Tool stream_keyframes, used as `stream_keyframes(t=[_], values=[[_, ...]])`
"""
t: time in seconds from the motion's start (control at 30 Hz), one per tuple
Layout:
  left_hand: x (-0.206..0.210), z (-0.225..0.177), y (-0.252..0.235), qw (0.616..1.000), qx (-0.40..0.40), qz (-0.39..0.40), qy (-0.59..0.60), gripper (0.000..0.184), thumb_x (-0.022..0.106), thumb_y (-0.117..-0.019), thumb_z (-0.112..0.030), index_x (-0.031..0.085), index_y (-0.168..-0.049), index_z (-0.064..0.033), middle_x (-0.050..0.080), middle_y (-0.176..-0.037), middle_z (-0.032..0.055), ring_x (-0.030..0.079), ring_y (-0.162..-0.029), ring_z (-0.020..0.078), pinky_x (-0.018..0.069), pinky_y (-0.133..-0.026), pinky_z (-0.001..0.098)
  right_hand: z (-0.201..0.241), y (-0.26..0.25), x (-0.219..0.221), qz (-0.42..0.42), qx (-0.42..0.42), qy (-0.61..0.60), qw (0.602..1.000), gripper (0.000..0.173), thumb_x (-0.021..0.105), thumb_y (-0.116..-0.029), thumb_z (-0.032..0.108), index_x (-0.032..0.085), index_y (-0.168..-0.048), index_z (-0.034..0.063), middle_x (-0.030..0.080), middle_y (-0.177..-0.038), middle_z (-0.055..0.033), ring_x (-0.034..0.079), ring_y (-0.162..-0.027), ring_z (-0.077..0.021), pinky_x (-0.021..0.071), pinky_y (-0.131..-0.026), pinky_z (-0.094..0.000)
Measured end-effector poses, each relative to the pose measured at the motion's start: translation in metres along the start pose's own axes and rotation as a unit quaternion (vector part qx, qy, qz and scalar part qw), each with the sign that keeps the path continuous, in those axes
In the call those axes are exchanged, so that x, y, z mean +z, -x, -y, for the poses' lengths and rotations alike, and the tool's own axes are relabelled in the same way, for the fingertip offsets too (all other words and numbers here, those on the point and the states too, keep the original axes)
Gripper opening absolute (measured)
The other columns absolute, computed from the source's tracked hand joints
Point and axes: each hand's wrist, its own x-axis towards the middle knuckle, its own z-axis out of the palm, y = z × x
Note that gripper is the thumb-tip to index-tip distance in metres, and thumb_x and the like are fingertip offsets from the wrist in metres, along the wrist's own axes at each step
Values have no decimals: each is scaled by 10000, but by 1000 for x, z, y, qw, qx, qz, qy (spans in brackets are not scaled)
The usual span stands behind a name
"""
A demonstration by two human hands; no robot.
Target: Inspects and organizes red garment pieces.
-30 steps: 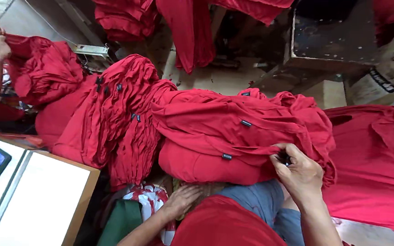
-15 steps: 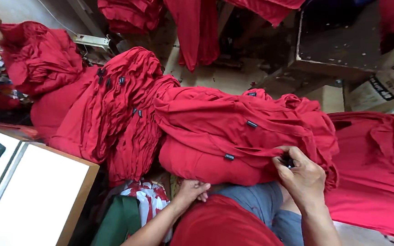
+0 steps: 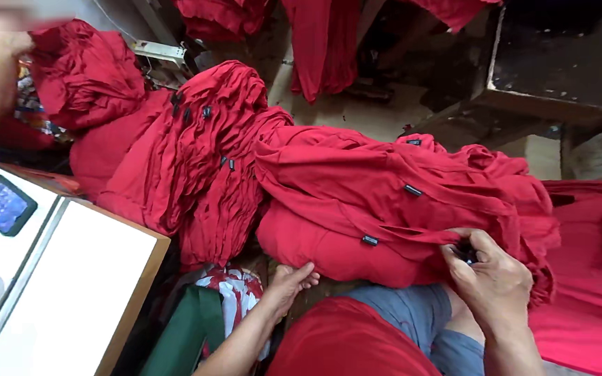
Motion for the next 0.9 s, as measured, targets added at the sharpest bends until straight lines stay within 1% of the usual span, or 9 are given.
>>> stream_keyframes(t=[0.13,0.23,0.37,0.47,0.53,0.63,0.77,0.83,0.9], values=[[-21,14,-1,990,81,-11,-117,167,611,-1001,-70,684,-867,-3,712,-710,-3,682,-630,69,589,-667,244,-2,-2,0,14,-3,-6,1000,267,572,-929,160,679,-1078,-35,686,-864,-232,650,-706,-368,476,-617,-575],[-49,17,-7,933,79,-40,-348,249,582,-1026,-150,706,-924,40,707,-763,36,679,-685,82,584,-731,278,-3,-1,-1,17,-3,-14,1000,271,568,-937,158,675,-1084,-43,680,-864,-234,643,-712,-343,481,-633,-545],[-75,33,-16,854,-20,-85,-513,348,495,-1073,-232,698,-1079,51,723,-1038,184,701,-990,287,525,-956,484,-3,-2,-2,21,-2,-14,1000,264,567,-934,150,665,-1073,-52,677,-866,-238,644,-724,-331,491,-650,-521],[-73,48,-8,870,-30,-102,-482,707,584,-997,-507,490,-1459,19,509,-1474,257,474,-1396,382,354,-1172,565,-3,-1,-1,28,-2,-16,999,266,567,-941,155,664,-1075,-54,674,-866,-238,641,-730,-324,493,-661,-508],[-63,57,-5,892,-29,-58,-447,908,642,-941,-580,331,-1570,-4,377,-1590,246,371,-1485,347,311,-1224,521,-3,-1,-1,33,-3,-14,999,263,567,-946,144,656,-1075,-67,670,-866,-247,639,-730,-332,491,-660,-518],[-56,75,-12,871,25,16,-490,662,547,-1041,-443,463,-1496,31,479,-1524,239,460,-1431,331,339,-1208,495,-4,-1,-1,37,1,-12,999,260,566,-941,138,654,-1081,-62,670,-872,-250,643,-735,-333,493,-664,-520],[-81,80,-15,871,93,-102,-471,474,432,-1095,-341,746,-1079,14,740,-1068,167,699,-1056,287,513,-1000,503,-3,0,-1,34,0,-10,999,260,567,-940,150,657,-1072,-56,670,-862,-235,638,-725,-318,489,-656,-504],[-100,75,-20,817,79,-178,-543,448,443,-1091,-331,755,-1122,-10,718,-1182,157,633,-1201,309,415,-1099,527,-2,1,-1,30,-1,-6,1000,262,571,-939,147,660,-1075,-59,675,-865,-241,643,-725,-334,486,-652,-520],[-118,68,-26,731,31,-202,-651,449,545,-1041,-332,625,-1378,-46,563,-1463,172,454,-1417,364,296,-1176,583,-3,1,-1,25,-2,0,1000,267,568,-938,157,667,-1078,-48,679,-863,-237,645,-718,-341,484,-642,-527]])
